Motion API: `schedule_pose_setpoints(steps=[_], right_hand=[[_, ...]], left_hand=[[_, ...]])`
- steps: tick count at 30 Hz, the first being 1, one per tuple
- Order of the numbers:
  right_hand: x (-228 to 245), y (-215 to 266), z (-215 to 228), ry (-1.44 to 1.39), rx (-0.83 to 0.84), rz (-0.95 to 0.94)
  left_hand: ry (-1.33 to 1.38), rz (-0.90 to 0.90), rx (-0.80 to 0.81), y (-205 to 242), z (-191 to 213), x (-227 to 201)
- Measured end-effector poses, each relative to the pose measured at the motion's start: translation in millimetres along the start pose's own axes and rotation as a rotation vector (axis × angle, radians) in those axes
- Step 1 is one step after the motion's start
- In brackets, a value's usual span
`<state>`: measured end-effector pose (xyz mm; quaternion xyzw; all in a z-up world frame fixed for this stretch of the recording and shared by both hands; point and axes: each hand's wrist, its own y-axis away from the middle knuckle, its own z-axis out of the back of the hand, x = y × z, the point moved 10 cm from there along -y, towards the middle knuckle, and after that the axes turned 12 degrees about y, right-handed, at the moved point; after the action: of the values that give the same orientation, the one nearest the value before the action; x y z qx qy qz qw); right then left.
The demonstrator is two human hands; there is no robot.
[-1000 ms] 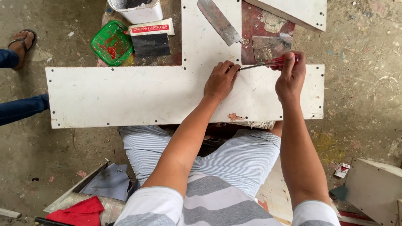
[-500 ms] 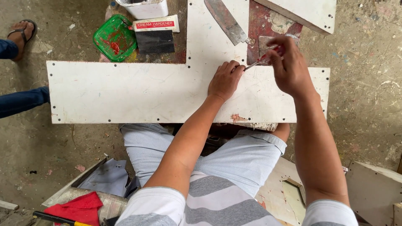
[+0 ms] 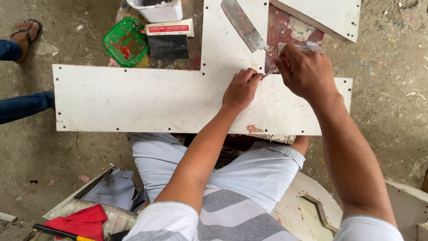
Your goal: The person sits on the floor and uses a screwdriver to tighten screws into a white wooden board. The person repeatedly turns the screwdriver to secure the screws in place.
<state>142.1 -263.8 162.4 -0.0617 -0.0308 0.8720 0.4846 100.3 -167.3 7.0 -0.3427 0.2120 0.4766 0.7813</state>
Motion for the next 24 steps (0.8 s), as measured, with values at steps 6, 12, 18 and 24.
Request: schedule_pose_setpoints(steps=[6, 12, 18, 24], right_hand=[[27, -18, 28, -0.293, 0.125, 0.16], [20, -25, 14, 0.024, 0.315, 0.028], [18, -17, -10, 0.106, 0.53, 0.042], [28, -23, 4, -0.052, 0.599, 0.058]], left_hand=[[-0.014, -0.002, 0.019, 0, 0, -1], [-0.017, -0.013, 0.015, 0, 2, -3], [-0.009, -0.009, 0.029, -1, 2, -3], [-0.056, -0.011, 0.014, -3, 7, -6]])
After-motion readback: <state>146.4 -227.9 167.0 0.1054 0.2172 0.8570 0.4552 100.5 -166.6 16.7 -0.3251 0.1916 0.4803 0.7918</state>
